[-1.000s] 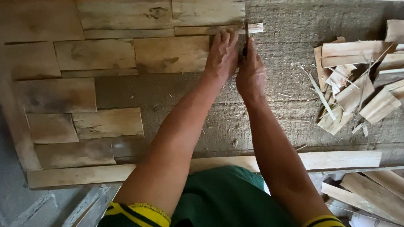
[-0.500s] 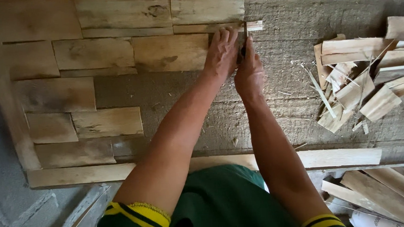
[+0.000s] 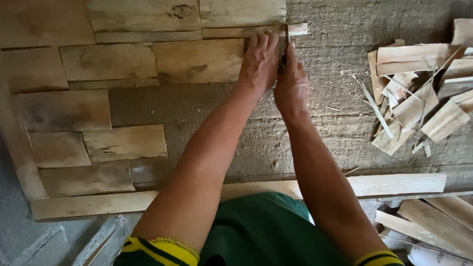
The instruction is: Trimming and arranging thin wooden strips on a workspace.
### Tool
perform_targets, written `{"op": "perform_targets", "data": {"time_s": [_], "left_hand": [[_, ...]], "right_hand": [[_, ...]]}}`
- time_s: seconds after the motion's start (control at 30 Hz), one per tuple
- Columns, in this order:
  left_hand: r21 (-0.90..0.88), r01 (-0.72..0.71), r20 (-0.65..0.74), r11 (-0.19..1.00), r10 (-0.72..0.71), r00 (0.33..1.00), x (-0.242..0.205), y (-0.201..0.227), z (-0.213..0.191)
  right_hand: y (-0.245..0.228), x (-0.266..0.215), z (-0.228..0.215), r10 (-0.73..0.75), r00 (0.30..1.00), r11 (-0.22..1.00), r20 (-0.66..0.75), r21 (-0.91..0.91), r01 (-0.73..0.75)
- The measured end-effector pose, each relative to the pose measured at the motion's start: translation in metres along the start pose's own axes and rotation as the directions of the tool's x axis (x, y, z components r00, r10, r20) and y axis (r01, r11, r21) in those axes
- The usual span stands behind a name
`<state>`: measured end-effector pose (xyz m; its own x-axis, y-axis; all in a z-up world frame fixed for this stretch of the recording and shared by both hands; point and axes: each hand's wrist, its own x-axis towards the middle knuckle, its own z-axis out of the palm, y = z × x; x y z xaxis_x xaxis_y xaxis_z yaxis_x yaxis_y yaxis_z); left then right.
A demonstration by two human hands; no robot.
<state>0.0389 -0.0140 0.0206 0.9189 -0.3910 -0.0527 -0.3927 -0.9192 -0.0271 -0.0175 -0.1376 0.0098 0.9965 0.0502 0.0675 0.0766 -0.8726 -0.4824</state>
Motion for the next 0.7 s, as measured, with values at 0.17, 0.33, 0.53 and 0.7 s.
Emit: {"op": "perform_targets", "data": {"time_s": [0.17, 0.33, 0.53, 0.7], "left_hand": [[0.017, 0.031, -0.077, 0.999, -0.029, 0.997, 0.006, 0.004, 0.012], [-0.063, 0.031, 0.009, 0.998, -0.031, 0.999, 0.007, 0.004, 0.007], [-0.009, -0.026, -0.064, 1.000, 0.026, 0.998, 0.009, 0.005, 0.012], [0.089, -0.022, 0.038, 0.996, 0.019, 0.999, 0.007, 0.009, 0.022]], "right_hand": [[0.003, 0.002, 0.004, 0.011, 0.999, 0.999, 0.039, -0.044, -0.009], [0.002, 0.002, 0.002, 0.026, 0.996, 0.996, 0.082, -0.081, -0.020], [-0.008, 0.005, -0.008, 0.130, 0.973, 0.991, 0.189, -0.060, -0.121], [-0.006, -0.001, -0.008, 0.071, 0.991, 0.992, 0.114, -0.114, -0.058]]}}
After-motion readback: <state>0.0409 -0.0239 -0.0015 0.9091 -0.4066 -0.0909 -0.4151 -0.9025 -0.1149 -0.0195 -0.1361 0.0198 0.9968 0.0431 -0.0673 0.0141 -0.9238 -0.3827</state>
